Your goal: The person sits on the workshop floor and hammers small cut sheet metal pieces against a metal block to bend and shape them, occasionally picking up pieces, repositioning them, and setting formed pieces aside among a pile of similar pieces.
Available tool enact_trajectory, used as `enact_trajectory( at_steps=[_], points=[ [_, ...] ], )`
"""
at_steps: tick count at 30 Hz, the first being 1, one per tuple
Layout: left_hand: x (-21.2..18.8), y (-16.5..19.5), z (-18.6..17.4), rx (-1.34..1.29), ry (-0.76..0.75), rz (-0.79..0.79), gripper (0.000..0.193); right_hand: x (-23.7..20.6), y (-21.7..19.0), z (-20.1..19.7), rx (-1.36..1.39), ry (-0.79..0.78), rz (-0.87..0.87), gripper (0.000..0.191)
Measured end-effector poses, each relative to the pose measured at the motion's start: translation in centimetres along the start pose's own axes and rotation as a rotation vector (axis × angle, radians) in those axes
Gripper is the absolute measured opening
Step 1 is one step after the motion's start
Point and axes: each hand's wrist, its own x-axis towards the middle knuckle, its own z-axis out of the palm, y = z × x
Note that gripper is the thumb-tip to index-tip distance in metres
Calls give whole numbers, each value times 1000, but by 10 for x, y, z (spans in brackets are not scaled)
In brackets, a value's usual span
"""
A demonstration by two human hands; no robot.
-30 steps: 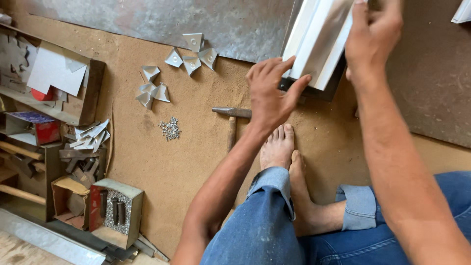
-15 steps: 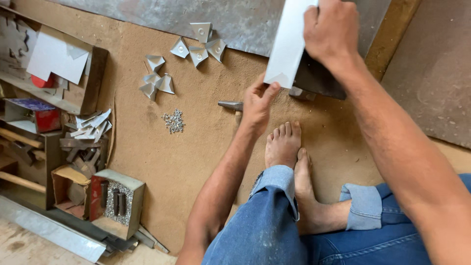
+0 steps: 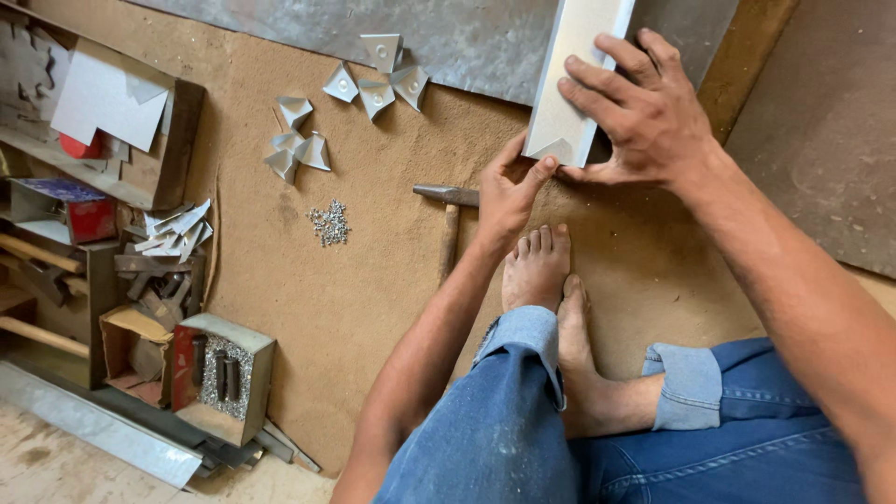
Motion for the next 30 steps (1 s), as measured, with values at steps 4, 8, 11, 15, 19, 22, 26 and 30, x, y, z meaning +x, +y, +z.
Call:
enact_trajectory(
  at_steps=[4,8,11,15,19,22,26,30],
  points=[
    [-53,7,-26,1024,242,179,60,-4,5,13,-32,24,-60,92],
    [-128,0,-70,1470,346,-381,46,-5,7,14,-74,37,-79,89],
    [-167,3,-87,1150,398,-457,33,-5,5,13,-51,-17,-32,89],
    [-179,47,-78,914,225,-450,30,-6,4,14,-31,8,-40,94],
    [-142,100,-57,1117,-58,201,28,-7,4,18,-33,3,-23,89],
    [-113,119,-43,1159,-140,148,31,-9,6,23,-4,3,-15,91],
    [-111,119,-33,1128,-109,87,28,-12,8,29,33,32,-11,87],
    [-119,113,-30,1032,-32,497,31,-14,8,32,-63,-6,-8,84]
  ],
)
